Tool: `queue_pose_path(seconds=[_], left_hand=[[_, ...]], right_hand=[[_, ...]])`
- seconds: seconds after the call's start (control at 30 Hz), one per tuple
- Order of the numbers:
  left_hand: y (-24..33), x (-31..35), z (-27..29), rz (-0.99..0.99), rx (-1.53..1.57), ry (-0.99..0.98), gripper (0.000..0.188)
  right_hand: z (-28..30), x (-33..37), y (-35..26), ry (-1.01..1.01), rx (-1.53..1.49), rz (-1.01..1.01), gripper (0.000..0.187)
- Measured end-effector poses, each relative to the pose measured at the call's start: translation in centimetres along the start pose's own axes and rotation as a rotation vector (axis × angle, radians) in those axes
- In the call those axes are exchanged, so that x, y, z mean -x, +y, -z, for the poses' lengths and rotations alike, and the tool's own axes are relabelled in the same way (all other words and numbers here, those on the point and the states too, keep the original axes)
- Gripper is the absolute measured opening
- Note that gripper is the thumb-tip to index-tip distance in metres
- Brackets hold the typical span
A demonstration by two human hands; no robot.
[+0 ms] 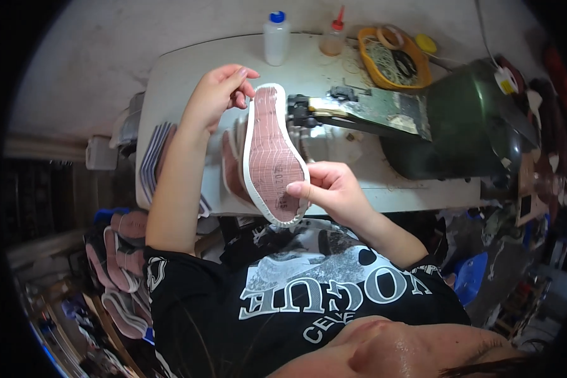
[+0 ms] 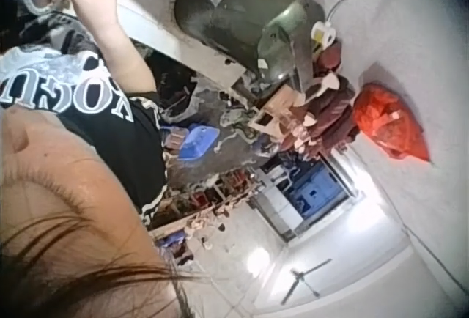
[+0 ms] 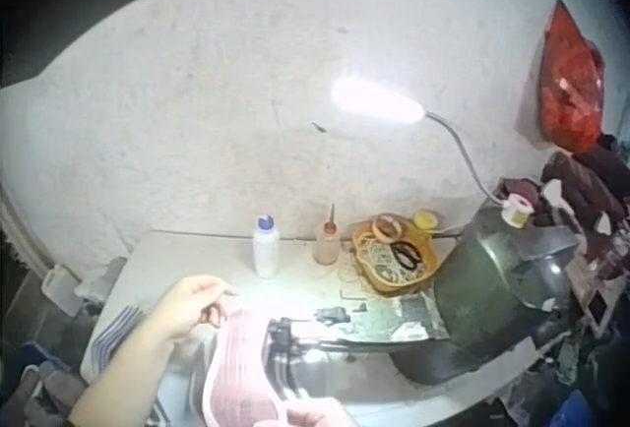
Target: Applying glue and assembling shoe sole components.
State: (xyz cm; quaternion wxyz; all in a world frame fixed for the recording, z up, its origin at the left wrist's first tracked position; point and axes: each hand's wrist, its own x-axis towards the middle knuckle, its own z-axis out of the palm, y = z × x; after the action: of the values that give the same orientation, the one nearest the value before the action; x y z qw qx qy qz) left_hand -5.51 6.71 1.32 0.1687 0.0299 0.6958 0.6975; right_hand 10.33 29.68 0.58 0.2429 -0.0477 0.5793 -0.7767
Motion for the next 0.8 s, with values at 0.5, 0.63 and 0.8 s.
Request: queue_pose_path(seconds=[0.5, 0.63, 0.8], left_hand=[[-3.4, 11.7, -3.8, -0.433, 0.647, 0.011, 0.032], [-3.4, 12.7, -9.0, -0.791, -0.200, 0.048, 0.077], [-3.2, 12.7, -9.8, -0.706, -0.357, -0.098, 0.096]], right_hand=[[-4.1, -4.4, -1.1, 0.011, 0.301, 0.531, 0.053], [-5.7, -6.2, -1.7, 0.064, 0.011, 0.464, 0.063], [-4.6, -8.0, -5.4, 0.153, -0.131, 0.288, 0.068]])
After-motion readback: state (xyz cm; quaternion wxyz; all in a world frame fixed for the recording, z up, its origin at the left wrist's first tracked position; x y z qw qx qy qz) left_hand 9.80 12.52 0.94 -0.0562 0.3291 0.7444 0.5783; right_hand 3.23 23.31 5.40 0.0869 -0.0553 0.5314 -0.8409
